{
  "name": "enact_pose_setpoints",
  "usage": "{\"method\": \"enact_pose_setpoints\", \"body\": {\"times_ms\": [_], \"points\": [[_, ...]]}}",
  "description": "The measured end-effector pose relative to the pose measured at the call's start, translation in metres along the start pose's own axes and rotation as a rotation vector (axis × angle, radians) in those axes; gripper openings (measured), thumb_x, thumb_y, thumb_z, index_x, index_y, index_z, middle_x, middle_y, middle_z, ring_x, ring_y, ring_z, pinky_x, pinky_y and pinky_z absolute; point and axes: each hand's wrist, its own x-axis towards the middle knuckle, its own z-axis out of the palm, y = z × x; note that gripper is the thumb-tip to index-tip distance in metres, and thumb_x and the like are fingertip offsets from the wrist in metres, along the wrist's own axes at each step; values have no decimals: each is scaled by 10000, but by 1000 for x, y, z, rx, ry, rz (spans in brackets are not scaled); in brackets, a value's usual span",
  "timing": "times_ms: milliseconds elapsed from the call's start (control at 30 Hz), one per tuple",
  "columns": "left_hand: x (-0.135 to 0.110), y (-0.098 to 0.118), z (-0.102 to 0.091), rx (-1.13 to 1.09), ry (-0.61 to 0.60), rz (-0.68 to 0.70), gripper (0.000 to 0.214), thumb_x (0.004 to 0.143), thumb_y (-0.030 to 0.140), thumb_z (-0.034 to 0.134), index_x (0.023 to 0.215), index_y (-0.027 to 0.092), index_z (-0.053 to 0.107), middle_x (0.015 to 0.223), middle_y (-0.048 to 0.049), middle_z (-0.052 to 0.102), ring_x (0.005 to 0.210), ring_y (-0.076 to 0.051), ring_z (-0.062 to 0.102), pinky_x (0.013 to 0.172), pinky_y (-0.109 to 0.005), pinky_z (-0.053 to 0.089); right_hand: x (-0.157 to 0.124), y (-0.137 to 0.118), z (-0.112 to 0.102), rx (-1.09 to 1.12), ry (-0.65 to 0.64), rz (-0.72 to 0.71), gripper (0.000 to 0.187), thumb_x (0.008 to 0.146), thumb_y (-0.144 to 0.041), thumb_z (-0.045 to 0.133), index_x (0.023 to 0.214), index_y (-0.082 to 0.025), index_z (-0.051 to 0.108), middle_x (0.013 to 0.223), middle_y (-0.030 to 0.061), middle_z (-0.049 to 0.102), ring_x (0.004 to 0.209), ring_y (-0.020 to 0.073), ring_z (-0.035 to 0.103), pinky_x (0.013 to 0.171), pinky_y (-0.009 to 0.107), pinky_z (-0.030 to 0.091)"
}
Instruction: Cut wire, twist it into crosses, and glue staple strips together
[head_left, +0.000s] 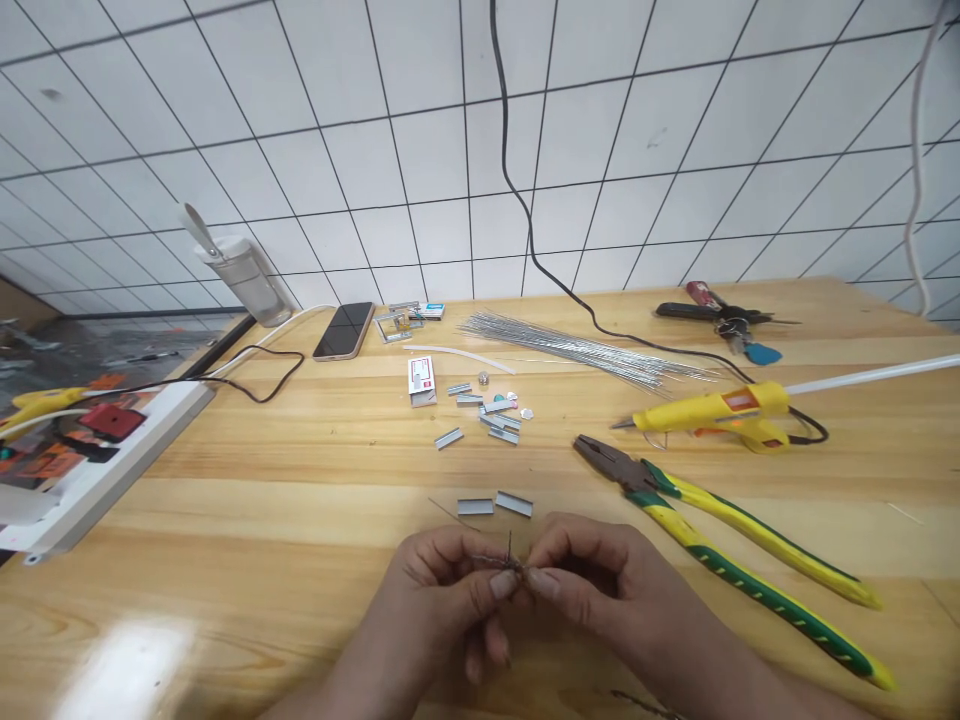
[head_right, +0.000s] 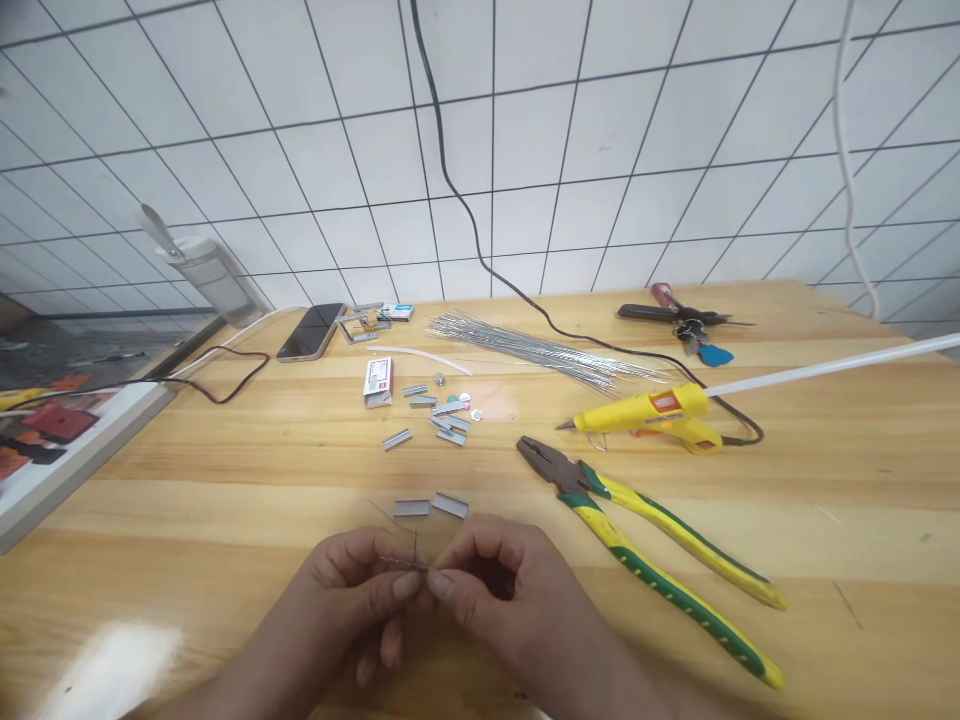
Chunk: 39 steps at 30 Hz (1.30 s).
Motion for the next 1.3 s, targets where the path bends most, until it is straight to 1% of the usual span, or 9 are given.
{"method": "enact_pose_setpoints", "body": {"times_ms": [233,467,633,700,833,933,1133,1200,1300], "points": [[1,1,-1,7,-7,4,204,640,282,760,668,119,639,615,-17,677,353,-41,514,314,-113,369,1,-1,-1,31,-32,-34,329,777,-451,546,618,-164,559,565,-28,450,562,114,400,519,239,329],[1,2,1,51,-4,-14,206,668,281,738,612,117,626,507,9,635,292,-17,435,293,-105,322,1,2,0,46,-35,22,245,757,-384,588,649,-168,556,632,-8,518,642,140,465,587,260,367],[0,2,1,44,-12,-15,223,651,295,748,589,120,624,492,8,629,303,-25,435,297,-114,321,1,0,0,19,-27,2,203,755,-343,584,650,-172,558,635,-3,536,645,148,492,598,273,385],[0,1,-1,40,-8,-22,225,646,302,751,595,120,630,513,-1,642,313,-29,445,302,-122,329,-1,0,1,-47,7,-76,187,777,-304,560,639,-178,555,644,1,539,651,151,509,608,279,400],[0,-2,-2,36,-19,-44,249,621,337,764,602,126,632,456,6,619,293,-39,438,293,-129,319,-4,3,1,-232,59,-323,180,829,-225,499,665,-185,559,688,12,540,646,140,523,583,255,410],[-1,-2,-1,37,-9,-7,244,625,335,762,597,133,628,411,28,585,292,-32,426,296,-116,309,-6,5,-1,-394,42,-389,203,866,-219,459,682,-188,539,636,-7,522,573,112,491,519,221,373],[-2,1,2,50,12,-4,265,599,351,776,579,133,626,351,51,530,273,-26,399,289,-112,292,-9,5,-5,-709,40,-572,225,862,-164,402,650,-190,475,593,-6,507,550,118,445,512,238,304],[-1,0,2,47,27,-9,278,574,360,788,583,132,629,373,47,552,266,-22,394,284,-116,285,-9,2,-3,-666,33,-499,259,865,-209,400,611,-194,448,562,-16,478,525,115,422,508,241,290],[-1,-5,1,52,53,-12,296,542,360,804,568,125,626,468,8,629,282,-23,427,287,-120,282,-7,-2,-1,-325,-81,-154,295,837,-321,417,570,-197,436,530,-32,417,509,110,386,496,235,283]]}}
